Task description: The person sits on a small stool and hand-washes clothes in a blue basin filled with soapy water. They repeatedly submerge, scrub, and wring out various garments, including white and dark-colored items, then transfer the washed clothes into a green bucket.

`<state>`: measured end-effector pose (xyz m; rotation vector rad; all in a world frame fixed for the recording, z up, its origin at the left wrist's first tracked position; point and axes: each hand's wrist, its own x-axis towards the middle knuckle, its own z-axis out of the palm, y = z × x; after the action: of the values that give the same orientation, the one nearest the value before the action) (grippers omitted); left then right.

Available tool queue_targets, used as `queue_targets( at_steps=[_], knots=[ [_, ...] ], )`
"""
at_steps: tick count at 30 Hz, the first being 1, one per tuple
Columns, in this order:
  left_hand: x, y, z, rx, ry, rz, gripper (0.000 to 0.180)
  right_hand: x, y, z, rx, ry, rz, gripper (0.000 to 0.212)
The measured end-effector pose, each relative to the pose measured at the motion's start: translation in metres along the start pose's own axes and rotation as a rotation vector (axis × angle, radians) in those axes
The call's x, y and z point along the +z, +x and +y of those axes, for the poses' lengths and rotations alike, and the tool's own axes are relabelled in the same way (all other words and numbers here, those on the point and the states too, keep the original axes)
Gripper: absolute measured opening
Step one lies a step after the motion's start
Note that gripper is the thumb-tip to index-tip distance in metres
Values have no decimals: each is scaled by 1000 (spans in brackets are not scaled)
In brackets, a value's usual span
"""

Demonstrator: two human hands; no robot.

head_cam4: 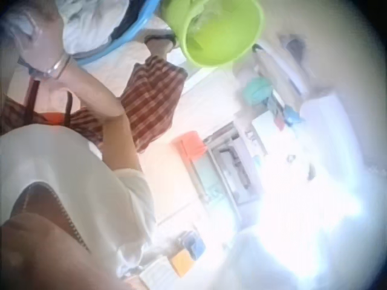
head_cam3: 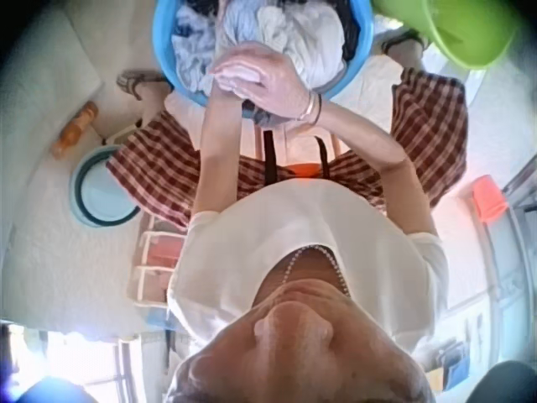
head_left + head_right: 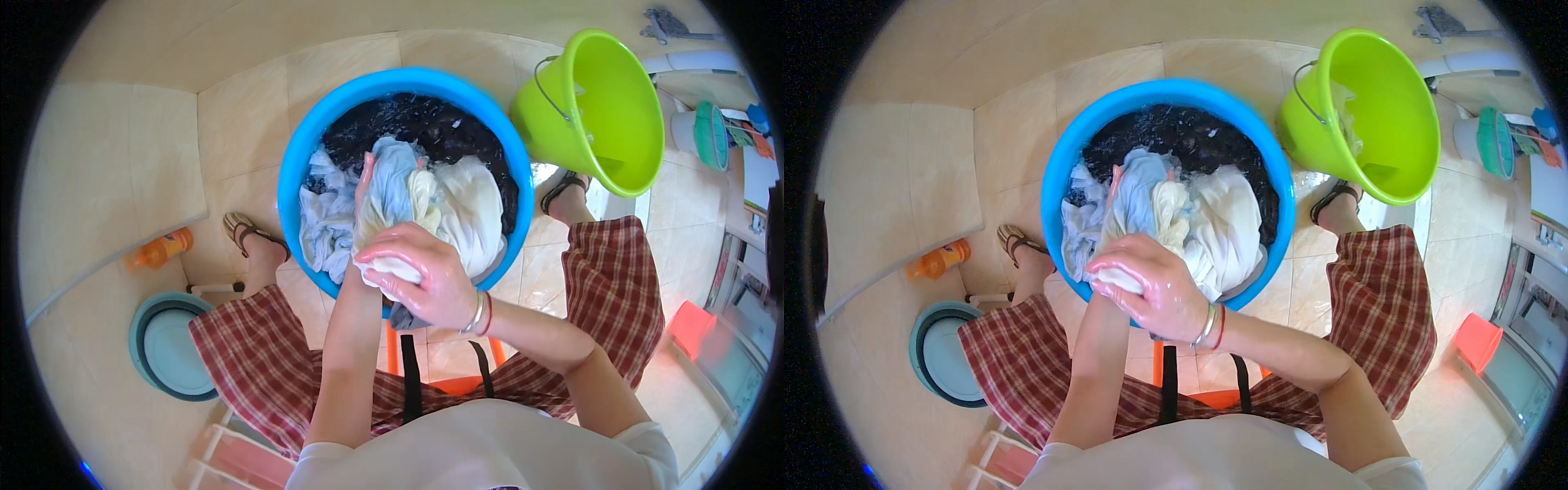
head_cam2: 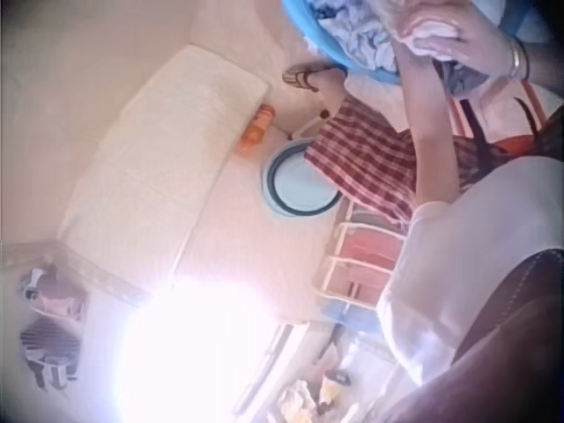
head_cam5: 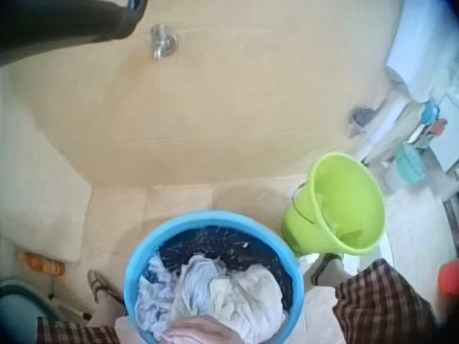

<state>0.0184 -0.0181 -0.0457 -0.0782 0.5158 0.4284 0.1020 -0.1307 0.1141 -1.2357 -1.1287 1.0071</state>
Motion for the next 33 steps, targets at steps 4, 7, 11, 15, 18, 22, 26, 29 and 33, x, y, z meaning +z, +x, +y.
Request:
queue_targets(
  at_steps=[4,7,11,15,18,22,26,29,33],
  knots=[
    [31,-5,-14,74,-74,5,65,2,-6,-4,-95,-529,230,54],
    [39,-19,-20,63,20,-142,59,15,-9,5,-209,-774,215,64],
    [40,-34,-25,119,74,-155,52,30,1,13,-300,-986,396,42],
    [35,-34,-18,287,212,-25,45,19,16,16,-290,-908,443,34],
    [26,-24,-14,388,299,57,39,11,26,29,-301,-787,431,37],
    [3,-18,-17,428,322,111,36,4,37,50,-263,-649,440,26],
    [-1,-19,-15,448,318,270,35,0,46,72,-91,-570,405,18],
    [36,-26,-22,414,371,525,39,-27,60,120,141,-634,443,20],
    [37,-37,-22,552,359,639,38,-57,58,145,191,-637,483,24]
  ],
)
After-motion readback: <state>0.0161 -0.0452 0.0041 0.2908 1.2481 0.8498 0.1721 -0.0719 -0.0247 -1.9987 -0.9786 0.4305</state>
